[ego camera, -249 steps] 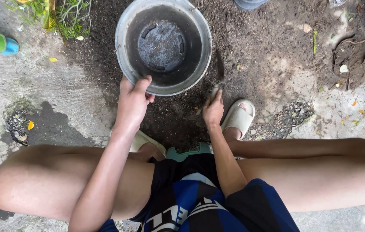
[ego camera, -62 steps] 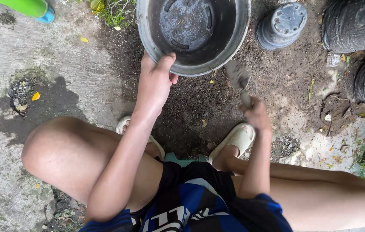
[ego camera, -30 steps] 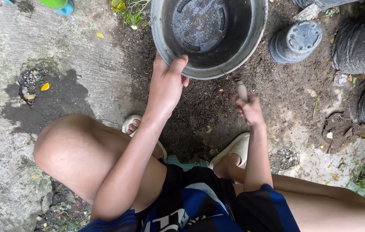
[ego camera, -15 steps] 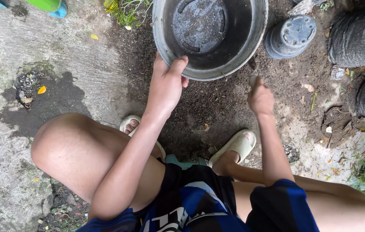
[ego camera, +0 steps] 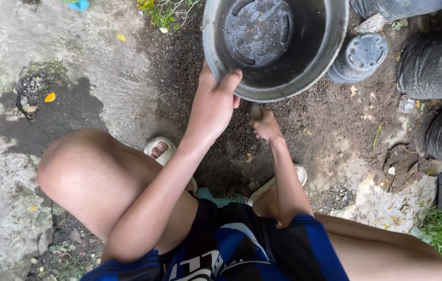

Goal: Using a small hand trowel to scoop soil from the ground into a metal bowl.

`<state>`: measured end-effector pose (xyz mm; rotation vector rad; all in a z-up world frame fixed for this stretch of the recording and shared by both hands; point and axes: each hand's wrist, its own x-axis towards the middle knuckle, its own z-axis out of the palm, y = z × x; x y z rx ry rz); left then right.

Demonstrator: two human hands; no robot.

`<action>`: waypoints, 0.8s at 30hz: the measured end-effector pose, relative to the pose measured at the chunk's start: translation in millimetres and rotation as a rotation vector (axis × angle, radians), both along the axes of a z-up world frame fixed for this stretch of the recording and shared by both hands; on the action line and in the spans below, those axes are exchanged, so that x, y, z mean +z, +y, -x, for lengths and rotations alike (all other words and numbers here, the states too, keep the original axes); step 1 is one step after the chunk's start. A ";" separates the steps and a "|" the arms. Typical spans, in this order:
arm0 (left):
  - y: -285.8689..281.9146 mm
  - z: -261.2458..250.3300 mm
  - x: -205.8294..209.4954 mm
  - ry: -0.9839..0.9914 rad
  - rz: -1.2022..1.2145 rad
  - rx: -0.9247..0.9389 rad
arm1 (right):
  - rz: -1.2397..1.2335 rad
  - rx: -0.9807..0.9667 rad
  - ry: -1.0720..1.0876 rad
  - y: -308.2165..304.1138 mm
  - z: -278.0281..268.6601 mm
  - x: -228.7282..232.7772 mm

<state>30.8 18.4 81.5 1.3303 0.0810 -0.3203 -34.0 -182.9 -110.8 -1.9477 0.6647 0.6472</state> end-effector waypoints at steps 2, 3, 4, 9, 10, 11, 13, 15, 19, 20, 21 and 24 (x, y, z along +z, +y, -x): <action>-2.4 -2.0 1.1 0.078 0.019 -0.028 | -0.082 -0.020 0.010 -2.0 -15.6 9.2; -2.2 -6.9 2.5 0.128 0.034 -0.049 | -0.167 -0.033 -0.009 -0.8 -30.2 12.6; -4.0 0.7 -1.7 0.123 0.027 -0.058 | -0.174 -0.041 -0.015 -4.1 -20.0 8.2; -9.2 0.0 -13.9 -0.064 0.016 -0.037 | -0.437 -0.228 -0.091 -12.5 -41.1 -39.4; -10.4 4.5 -19.4 -0.063 0.017 -0.035 | -0.436 -0.227 -0.089 -8.7 -29.9 -38.2; -10.4 1.4 -23.8 -0.079 0.022 -0.037 | -0.457 -0.263 -0.111 -2.6 -29.3 -37.8; -9.3 -4.1 -24.3 -0.098 0.024 -0.048 | -0.482 -0.307 -0.138 2.2 -24.0 -31.7; -4.9 -4.6 -19.4 -0.050 0.005 0.001 | -0.509 -0.281 -0.117 1.2 -10.8 -22.9; -2.2 -5.7 -24.8 -0.044 0.000 0.005 | -0.430 -0.225 -0.035 5.1 -0.5 -9.7; -1.6 -5.4 -25.3 -0.055 -0.002 0.001 | -0.448 -0.226 -0.033 7.6 1.1 -10.2; -1.9 -8.2 -25.0 -0.077 -0.003 -0.003 | -0.466 -0.224 -0.041 9.0 -2.5 -10.3; -5.5 -6.2 -31.8 -0.070 0.011 -0.005 | -0.607 -0.284 -0.008 11.0 -13.2 -16.5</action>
